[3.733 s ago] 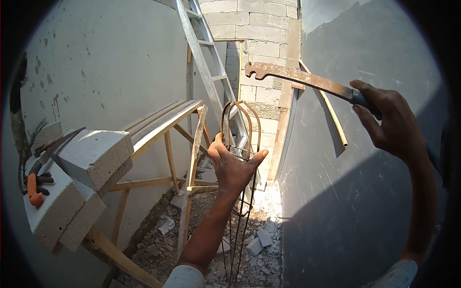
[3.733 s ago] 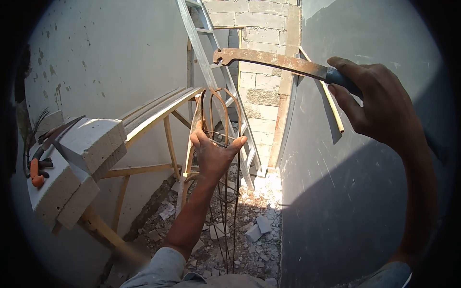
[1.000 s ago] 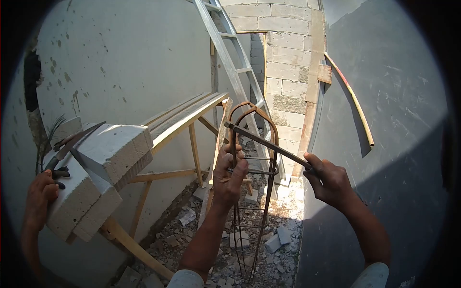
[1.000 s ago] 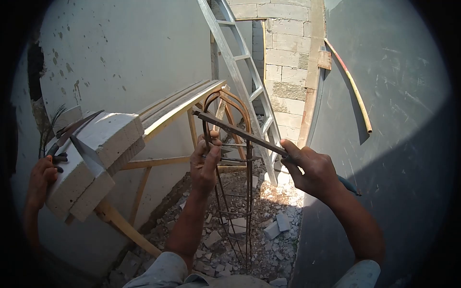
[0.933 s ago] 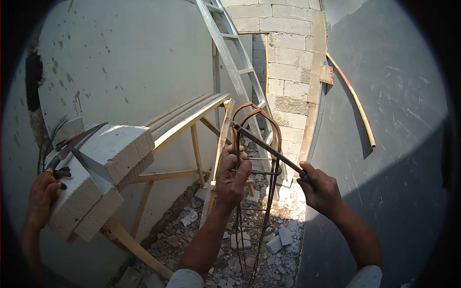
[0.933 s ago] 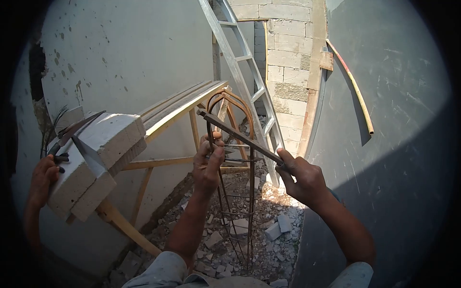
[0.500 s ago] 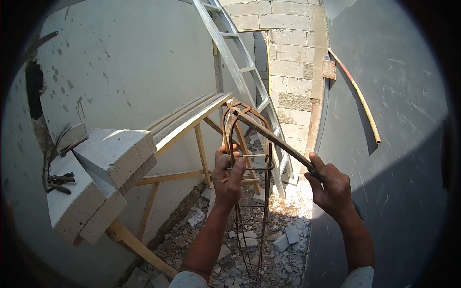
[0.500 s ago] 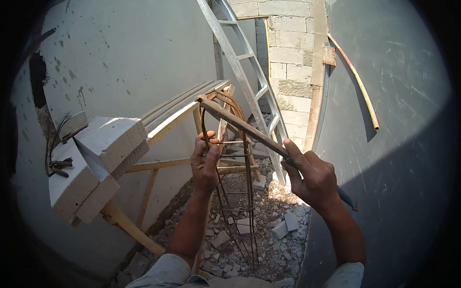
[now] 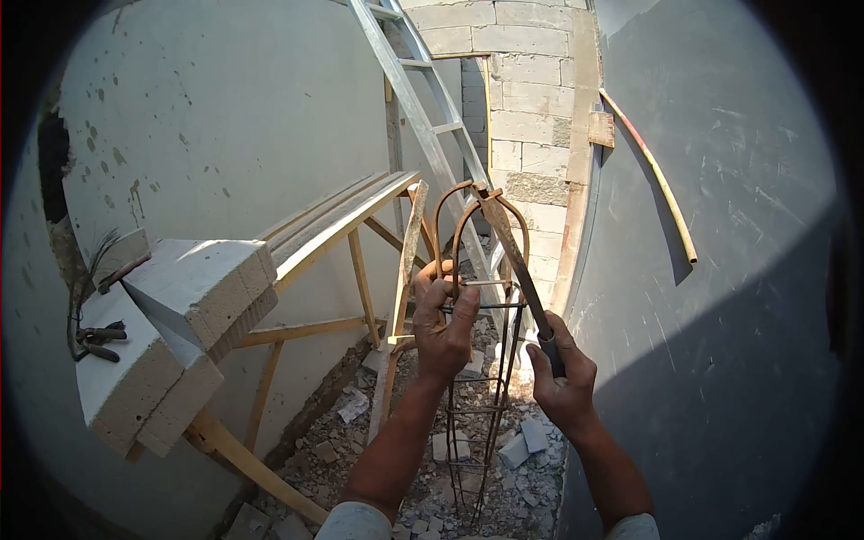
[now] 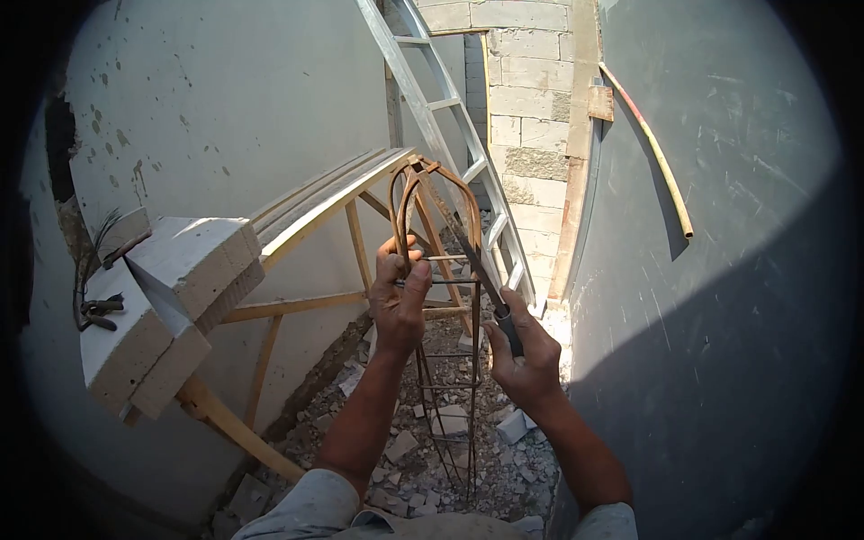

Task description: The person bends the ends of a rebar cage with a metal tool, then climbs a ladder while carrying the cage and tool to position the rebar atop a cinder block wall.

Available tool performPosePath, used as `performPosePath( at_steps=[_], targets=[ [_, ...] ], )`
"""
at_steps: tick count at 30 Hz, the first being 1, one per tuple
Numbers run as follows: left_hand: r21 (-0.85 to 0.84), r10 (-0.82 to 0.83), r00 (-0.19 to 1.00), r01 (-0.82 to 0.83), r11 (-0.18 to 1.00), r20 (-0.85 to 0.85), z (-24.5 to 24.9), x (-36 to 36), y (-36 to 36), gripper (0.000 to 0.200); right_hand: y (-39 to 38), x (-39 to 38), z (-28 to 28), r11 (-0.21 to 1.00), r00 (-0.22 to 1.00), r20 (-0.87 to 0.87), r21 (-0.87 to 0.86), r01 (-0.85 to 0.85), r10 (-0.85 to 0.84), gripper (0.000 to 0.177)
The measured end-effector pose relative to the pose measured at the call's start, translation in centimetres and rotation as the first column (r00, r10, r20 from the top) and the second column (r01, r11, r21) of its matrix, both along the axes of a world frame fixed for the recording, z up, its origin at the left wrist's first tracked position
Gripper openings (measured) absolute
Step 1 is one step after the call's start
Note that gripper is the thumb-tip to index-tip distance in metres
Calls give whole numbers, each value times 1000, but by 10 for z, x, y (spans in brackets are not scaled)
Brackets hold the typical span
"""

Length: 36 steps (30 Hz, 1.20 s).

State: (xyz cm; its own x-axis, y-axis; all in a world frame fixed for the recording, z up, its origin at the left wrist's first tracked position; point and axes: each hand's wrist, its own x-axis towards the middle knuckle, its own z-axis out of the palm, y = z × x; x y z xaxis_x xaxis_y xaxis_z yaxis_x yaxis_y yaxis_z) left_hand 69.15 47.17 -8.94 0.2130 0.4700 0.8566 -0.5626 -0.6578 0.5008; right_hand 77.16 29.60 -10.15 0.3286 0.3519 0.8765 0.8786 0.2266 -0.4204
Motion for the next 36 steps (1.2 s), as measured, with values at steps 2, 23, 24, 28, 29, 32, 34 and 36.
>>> performPosePath(
  at_steps=[2,23,24,28,29,32,34,36],
  targets=[
    [18,45,999,-45,999,4,2,7,-4,7,7,-8,-11,1000,997,-75,-20,7,-8,51],
    [40,97,994,-98,994,42,7,0,-7,14,-29,22,26,992,992,122,-117,46,-31,54],
    [53,94,995,-96,994,36,3,0,-3,10,-31,30,33,994,982,188,-97,45,-26,56],
    [78,70,997,-72,994,32,0,-6,0,9,-55,41,68,952,924,370,-239,191,-92,58],
    [93,81,996,-85,992,41,1,-6,0,9,-60,43,75,936,898,424,-256,242,-116,58],
    [104,81,996,-84,991,38,1,-8,-2,10,-70,48,93,905,868,481,-304,297,-124,59],
    [70,38,999,-39,997,10,0,-10,-3,10,-69,45,89,914,882,454,-294,280,-124,58],
    [126,21,1000,-22,992,9,2,-13,-2,10,-61,40,72,948,927,367,-257,186,-82,57]
  ],
)
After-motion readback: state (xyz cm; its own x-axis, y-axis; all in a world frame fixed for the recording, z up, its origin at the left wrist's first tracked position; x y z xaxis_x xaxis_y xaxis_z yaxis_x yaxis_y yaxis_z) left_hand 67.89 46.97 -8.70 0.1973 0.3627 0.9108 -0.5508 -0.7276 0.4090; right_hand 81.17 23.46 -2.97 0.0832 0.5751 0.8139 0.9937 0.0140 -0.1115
